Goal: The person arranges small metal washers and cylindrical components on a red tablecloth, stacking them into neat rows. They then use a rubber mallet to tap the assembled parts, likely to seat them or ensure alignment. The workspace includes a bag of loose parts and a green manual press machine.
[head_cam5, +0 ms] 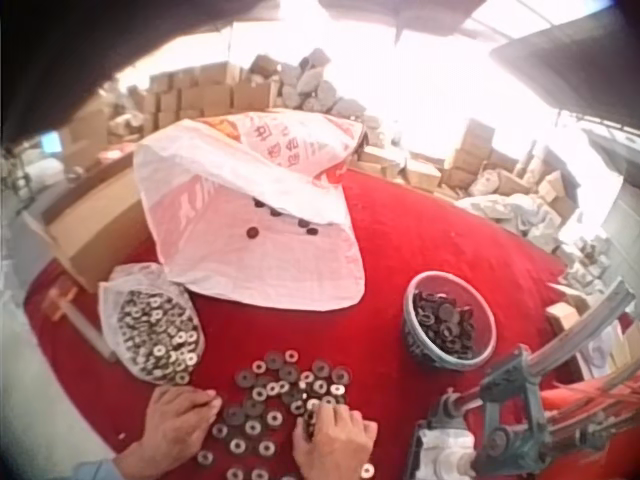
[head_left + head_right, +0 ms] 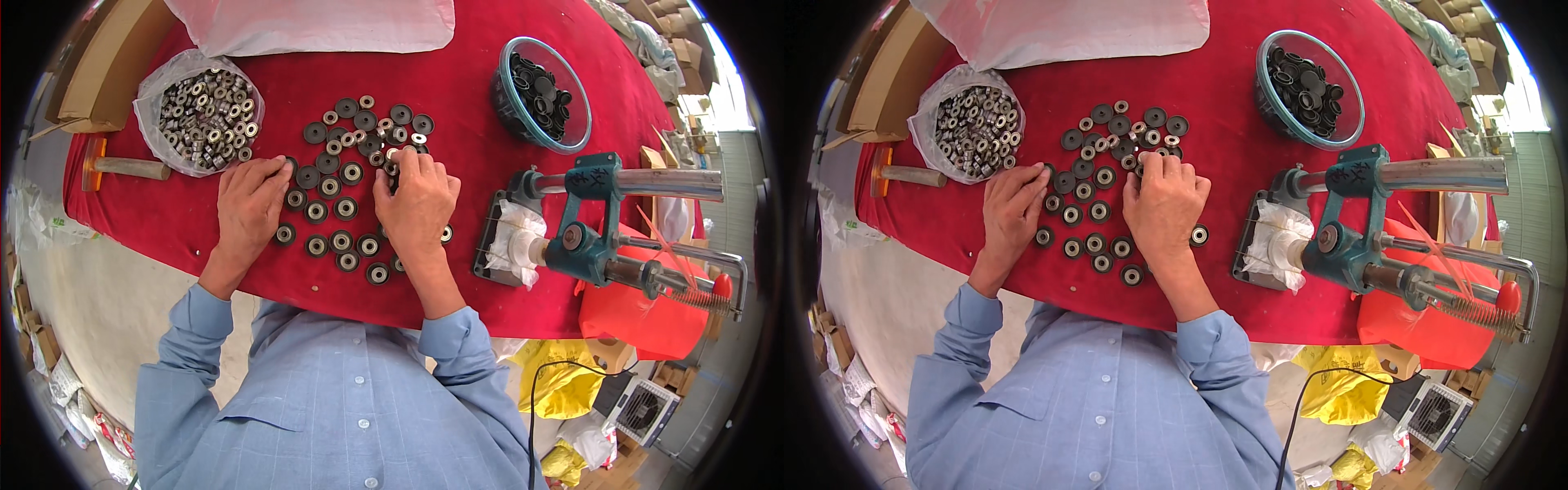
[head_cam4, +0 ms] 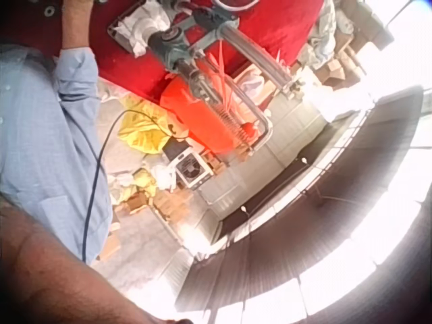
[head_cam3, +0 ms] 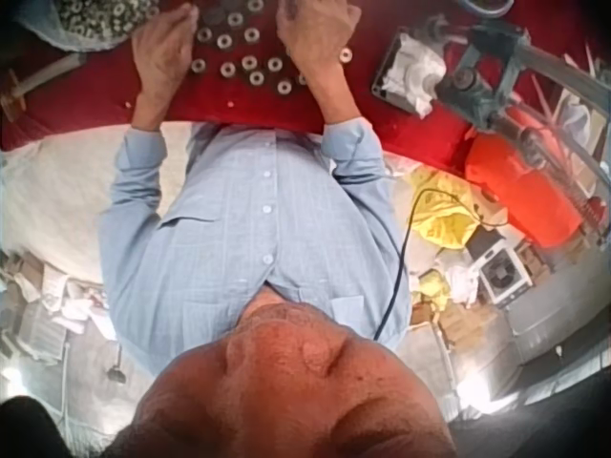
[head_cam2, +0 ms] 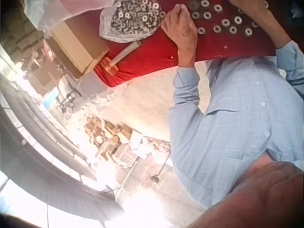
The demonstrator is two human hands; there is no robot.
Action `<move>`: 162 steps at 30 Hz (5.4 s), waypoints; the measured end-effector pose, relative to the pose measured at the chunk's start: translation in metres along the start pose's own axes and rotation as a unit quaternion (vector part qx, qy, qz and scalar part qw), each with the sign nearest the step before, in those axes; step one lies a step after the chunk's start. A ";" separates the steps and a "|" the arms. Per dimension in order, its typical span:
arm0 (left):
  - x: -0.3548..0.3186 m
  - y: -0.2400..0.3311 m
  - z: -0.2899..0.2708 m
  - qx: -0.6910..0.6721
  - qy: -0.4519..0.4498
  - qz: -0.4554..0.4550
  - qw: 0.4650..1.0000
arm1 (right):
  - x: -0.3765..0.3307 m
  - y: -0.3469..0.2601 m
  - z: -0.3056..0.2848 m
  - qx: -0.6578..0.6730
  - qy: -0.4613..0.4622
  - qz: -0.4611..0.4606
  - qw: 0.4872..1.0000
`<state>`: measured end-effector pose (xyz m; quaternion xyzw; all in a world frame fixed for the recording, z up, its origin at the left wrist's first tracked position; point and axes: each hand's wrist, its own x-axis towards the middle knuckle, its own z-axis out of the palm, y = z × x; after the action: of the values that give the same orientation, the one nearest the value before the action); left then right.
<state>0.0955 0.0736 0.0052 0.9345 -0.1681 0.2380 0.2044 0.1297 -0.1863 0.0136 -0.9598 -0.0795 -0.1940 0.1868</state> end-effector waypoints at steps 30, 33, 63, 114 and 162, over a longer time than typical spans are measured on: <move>0.049 0.032 0.035 -0.131 0.004 -0.086 0.988 | -0.022 0.039 -0.012 0.104 0.013 -0.078 0.991; 0.053 0.033 0.035 -0.121 -0.011 -0.090 0.988 | -0.027 0.037 -0.019 0.060 0.001 -0.097 0.993; 0.014 0.029 0.010 -0.120 -0.005 -0.062 0.991 | -0.011 0.006 -0.008 0.083 0.003 -0.061 0.995; 0.023 0.066 0.000 -0.042 -0.094 0.021 0.994 | -0.034 0.045 -0.028 0.042 0.007 -0.052 0.998; 0.007 0.078 0.015 -0.049 -0.125 0.035 0.990 | -0.037 0.048 -0.048 0.102 -0.017 0.010 0.995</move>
<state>0.0748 -0.0017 0.0203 0.9393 -0.2362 0.1178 0.2192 0.0906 -0.2525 0.0244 -0.9396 -0.0928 -0.1666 0.2842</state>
